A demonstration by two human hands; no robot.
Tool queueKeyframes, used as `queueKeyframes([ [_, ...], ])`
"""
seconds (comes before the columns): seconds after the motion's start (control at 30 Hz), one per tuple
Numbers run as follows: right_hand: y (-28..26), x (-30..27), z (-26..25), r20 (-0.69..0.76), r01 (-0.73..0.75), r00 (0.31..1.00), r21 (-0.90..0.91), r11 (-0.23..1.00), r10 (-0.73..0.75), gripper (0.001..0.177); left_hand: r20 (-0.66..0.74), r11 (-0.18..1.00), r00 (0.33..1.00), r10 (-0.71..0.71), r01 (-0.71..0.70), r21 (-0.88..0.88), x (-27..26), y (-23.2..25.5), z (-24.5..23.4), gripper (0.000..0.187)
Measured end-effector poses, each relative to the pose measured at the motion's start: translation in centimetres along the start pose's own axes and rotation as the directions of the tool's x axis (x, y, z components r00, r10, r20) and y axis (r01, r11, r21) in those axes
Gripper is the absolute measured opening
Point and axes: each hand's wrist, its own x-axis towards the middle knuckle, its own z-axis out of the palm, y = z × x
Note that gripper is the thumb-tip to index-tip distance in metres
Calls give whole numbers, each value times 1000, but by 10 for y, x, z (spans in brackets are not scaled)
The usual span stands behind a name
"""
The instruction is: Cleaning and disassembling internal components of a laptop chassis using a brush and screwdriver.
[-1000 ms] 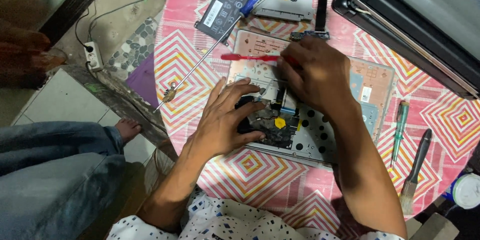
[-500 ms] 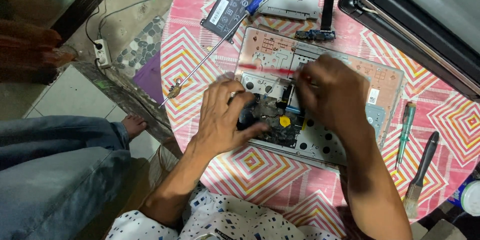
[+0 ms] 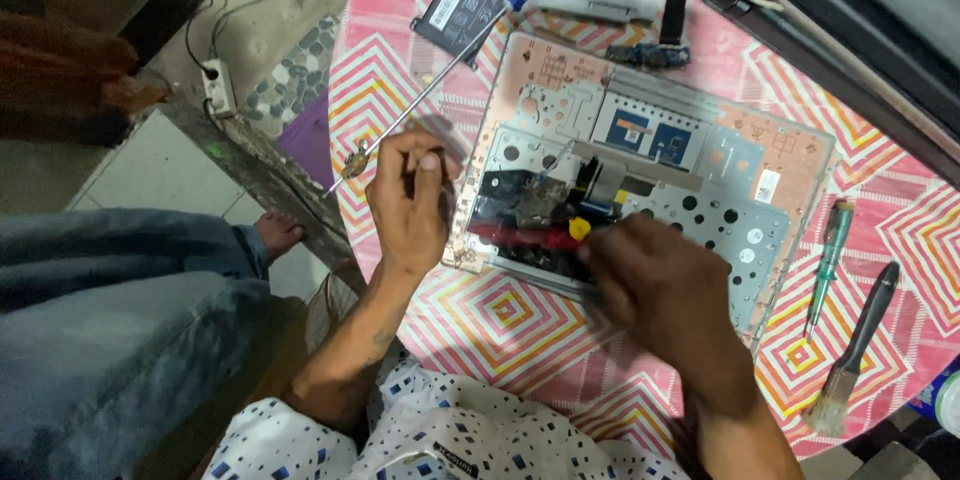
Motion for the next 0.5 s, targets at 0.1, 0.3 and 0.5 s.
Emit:
queueKeyframes([
  [0.1,10,0,15,-179,-69,981,-1,998,68,20,18,995,995,97,-97,6,1,4,4,23],
  [0.3,4,-12,24,-96,79,993,56,995,-74,18,-8,998,999,46,-46,-50,2,2,2,26],
  [0.5,5,-10,8,-53,53,998,180,982,-44,23,91,973,984,155,-168,159,7,3,1,12],
])
